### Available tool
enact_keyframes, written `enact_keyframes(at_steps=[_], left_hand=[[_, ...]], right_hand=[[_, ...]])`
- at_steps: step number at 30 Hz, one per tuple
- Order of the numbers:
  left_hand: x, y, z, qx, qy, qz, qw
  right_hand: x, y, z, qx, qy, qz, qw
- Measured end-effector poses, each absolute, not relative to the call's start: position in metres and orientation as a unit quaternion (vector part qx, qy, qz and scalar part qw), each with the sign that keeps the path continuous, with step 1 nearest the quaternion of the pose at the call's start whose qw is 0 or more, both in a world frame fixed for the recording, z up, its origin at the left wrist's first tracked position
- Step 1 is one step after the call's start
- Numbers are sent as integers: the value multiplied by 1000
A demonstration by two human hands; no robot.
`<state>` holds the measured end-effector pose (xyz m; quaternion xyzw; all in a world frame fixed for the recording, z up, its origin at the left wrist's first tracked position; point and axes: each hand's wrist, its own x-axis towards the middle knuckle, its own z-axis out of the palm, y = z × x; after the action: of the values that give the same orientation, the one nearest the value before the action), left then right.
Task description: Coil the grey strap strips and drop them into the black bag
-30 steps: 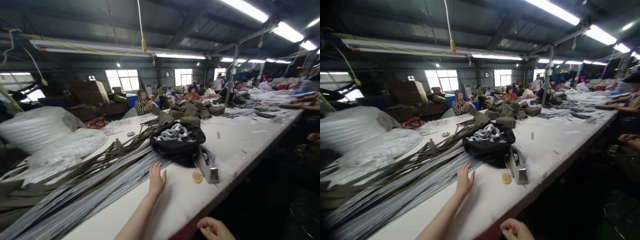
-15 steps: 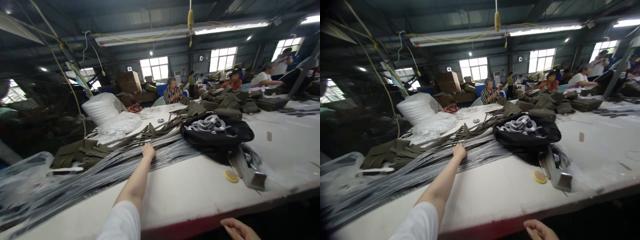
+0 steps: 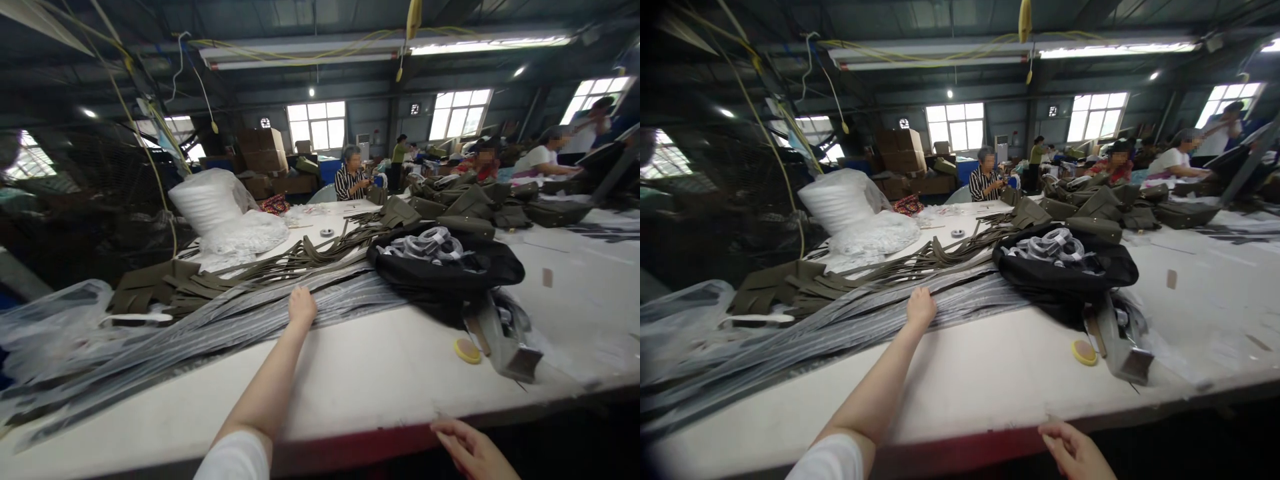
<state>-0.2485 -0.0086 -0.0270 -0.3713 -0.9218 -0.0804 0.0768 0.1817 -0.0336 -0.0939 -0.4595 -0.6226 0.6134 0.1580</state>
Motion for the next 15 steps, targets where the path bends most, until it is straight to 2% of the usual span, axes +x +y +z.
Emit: enact_keyframes(at_steps=[8, 15], left_hand=[[-272, -30, -25, -337, -940, -52, 15], [-262, -35, -32, -359, -931, -59, 27]], right_hand=[[177, -34, -99, -440, -646, 604, 154], [174, -34, -92, -445, -639, 612, 135]])
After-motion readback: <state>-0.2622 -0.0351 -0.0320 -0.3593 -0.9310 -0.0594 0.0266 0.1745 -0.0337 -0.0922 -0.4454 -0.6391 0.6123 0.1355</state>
